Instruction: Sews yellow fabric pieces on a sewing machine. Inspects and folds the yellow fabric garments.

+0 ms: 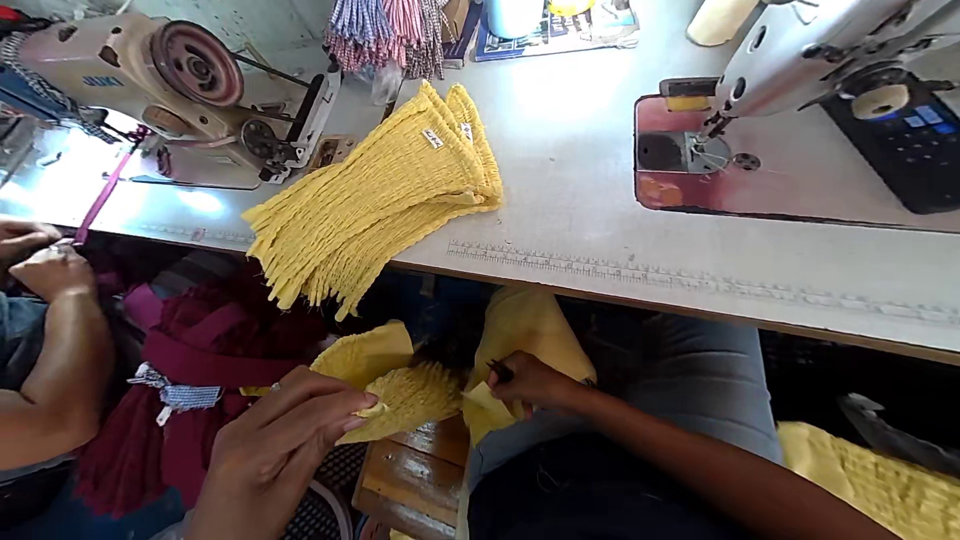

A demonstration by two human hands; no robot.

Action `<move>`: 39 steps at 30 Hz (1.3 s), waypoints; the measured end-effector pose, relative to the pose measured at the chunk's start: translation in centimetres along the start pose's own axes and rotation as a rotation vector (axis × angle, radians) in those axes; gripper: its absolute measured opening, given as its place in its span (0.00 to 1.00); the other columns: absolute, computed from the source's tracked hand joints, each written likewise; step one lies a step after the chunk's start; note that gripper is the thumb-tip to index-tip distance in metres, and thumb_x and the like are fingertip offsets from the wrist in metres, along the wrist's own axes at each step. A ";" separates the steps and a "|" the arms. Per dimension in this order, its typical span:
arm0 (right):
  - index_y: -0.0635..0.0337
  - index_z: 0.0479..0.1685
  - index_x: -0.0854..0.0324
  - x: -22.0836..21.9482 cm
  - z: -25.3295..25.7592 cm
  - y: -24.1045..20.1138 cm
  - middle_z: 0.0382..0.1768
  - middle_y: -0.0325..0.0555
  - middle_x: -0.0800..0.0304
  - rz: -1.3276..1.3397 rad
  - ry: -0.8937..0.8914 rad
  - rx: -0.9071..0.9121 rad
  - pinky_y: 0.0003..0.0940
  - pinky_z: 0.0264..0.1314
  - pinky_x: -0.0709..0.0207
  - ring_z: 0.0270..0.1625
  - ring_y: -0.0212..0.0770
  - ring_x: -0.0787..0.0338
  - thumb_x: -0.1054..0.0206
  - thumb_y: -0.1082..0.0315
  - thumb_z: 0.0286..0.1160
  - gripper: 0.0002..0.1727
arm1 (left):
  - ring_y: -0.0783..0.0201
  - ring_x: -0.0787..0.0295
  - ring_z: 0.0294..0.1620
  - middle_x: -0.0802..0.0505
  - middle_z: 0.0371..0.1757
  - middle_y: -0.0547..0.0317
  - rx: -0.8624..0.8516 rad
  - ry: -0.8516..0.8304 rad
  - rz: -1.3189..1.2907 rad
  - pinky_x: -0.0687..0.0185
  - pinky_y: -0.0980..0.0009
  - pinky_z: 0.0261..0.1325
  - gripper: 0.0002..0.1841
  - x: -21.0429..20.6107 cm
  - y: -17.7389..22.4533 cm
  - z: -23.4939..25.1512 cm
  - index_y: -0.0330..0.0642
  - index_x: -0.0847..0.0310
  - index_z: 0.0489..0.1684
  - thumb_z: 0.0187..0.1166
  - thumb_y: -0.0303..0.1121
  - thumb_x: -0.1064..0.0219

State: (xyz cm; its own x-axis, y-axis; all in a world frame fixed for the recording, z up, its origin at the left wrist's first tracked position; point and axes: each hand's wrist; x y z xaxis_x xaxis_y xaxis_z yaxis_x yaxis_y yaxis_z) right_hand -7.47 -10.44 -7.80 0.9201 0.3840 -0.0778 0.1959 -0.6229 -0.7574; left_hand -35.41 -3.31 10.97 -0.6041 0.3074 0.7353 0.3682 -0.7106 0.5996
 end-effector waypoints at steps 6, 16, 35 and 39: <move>0.64 0.41 0.17 2.3 -2.4 -1.8 0.26 0.37 0.18 0.188 0.161 0.153 0.19 0.19 0.28 0.17 0.25 0.23 0.27 0.75 0.74 0.04 | 0.80 0.15 0.52 0.08 0.47 0.72 -0.017 0.015 -0.016 0.22 0.85 0.56 0.10 -0.2 0.3 0.5 0.55 0.09 0.49 0.86 0.44 0.35; 0.58 0.44 0.13 4.4 -9.6 -4.6 0.33 0.26 0.09 0.223 0.633 0.833 0.11 0.25 0.23 0.24 0.16 0.17 0.30 0.71 0.78 0.03 | 0.77 0.14 0.45 0.09 0.41 0.59 -0.236 -0.067 -0.341 0.19 0.84 0.50 0.09 -10.4 4.3 10.1 0.44 0.05 0.41 0.81 0.37 0.30; 0.64 0.42 0.13 4.8 -11.4 -5.8 0.35 0.27 0.10 0.119 0.654 1.043 0.06 0.29 0.25 0.27 0.10 0.20 0.36 0.78 0.75 0.07 | 0.76 0.10 0.54 0.07 0.60 0.55 -0.137 -0.243 -0.293 0.18 0.80 0.60 0.22 -12.3 3.6 13.3 0.35 0.19 0.72 0.86 0.40 0.36; 0.63 0.48 0.10 5.0 -11.4 -6.1 0.36 0.35 0.07 -0.202 0.812 0.977 0.08 0.34 0.23 0.31 0.14 0.16 0.36 0.70 0.81 0.10 | 0.78 0.14 0.38 0.10 0.37 0.59 -0.120 -0.125 -0.136 0.19 0.85 0.45 0.12 -12.0 2.5 13.2 0.38 0.07 0.42 0.80 0.38 0.31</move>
State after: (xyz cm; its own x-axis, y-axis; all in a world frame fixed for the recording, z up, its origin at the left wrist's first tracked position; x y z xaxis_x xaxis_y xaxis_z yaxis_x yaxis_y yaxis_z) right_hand -0.22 -12.51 3.78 0.9125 -0.3256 0.2476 0.3443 0.2848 -0.8946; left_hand -17.91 -0.43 7.76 -0.5470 0.4762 0.6885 0.1982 -0.7254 0.6592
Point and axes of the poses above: each hand's wrist, its own z-axis towards the middle knuckle, its own x-axis out of the back of the hand, y = z × x
